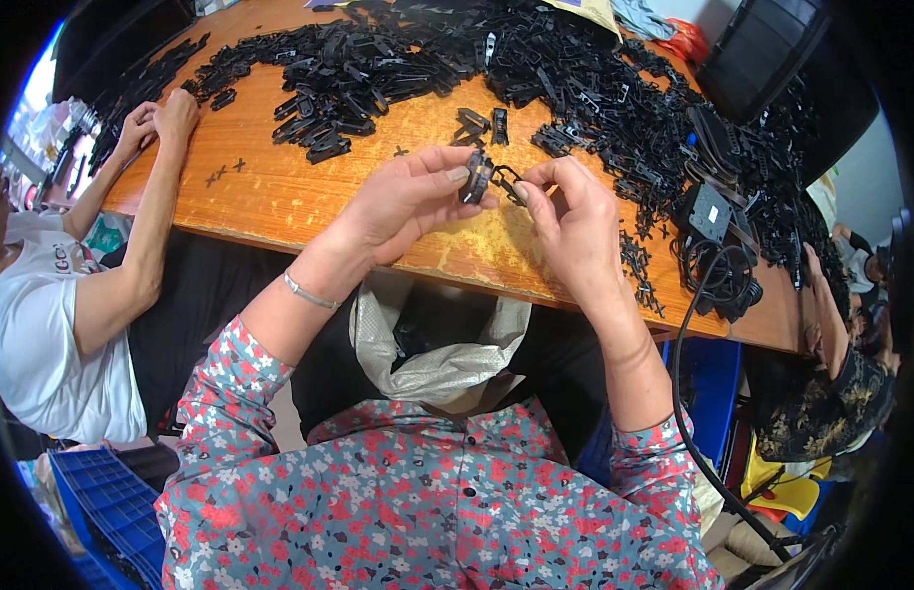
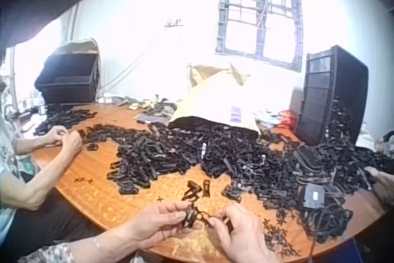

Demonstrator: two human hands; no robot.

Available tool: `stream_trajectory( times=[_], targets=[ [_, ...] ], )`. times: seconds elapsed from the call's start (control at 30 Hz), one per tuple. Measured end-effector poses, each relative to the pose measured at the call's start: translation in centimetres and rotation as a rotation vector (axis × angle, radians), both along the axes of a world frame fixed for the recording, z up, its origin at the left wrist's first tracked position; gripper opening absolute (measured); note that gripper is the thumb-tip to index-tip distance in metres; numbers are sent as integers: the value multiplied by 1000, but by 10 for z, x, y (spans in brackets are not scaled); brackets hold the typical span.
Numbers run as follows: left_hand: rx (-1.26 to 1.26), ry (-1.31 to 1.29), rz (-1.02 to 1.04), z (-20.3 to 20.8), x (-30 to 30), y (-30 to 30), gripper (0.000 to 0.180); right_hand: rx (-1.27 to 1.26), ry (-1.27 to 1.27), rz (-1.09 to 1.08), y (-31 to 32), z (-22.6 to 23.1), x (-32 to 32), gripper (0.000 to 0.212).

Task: The person assembles small plastic components by picking up individual pieces from the table, fitting them together by hand, and dropping the assembled parts into a bag.

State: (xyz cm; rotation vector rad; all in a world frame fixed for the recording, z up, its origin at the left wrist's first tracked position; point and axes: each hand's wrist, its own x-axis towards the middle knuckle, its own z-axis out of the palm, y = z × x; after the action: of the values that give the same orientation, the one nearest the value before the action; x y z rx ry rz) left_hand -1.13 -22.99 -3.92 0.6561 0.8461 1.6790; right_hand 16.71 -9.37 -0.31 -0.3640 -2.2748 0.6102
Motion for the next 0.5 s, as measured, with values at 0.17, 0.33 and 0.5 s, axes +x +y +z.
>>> stream_trajectory(
  times=[0.17, 0.33, 0.5],
  targets=[
    [12, -56, -98, -1, 0, -3, 31, 197, 71, 110, -5, 14, 2, 10],
    [30, -84, -158, -2, 5, -3, 32, 385, 97, 205, -7, 23, 3, 23],
    [21, -87, -192, 7, 14, -7, 32, 525, 45, 295, 0, 25, 7, 36]
  ],
)
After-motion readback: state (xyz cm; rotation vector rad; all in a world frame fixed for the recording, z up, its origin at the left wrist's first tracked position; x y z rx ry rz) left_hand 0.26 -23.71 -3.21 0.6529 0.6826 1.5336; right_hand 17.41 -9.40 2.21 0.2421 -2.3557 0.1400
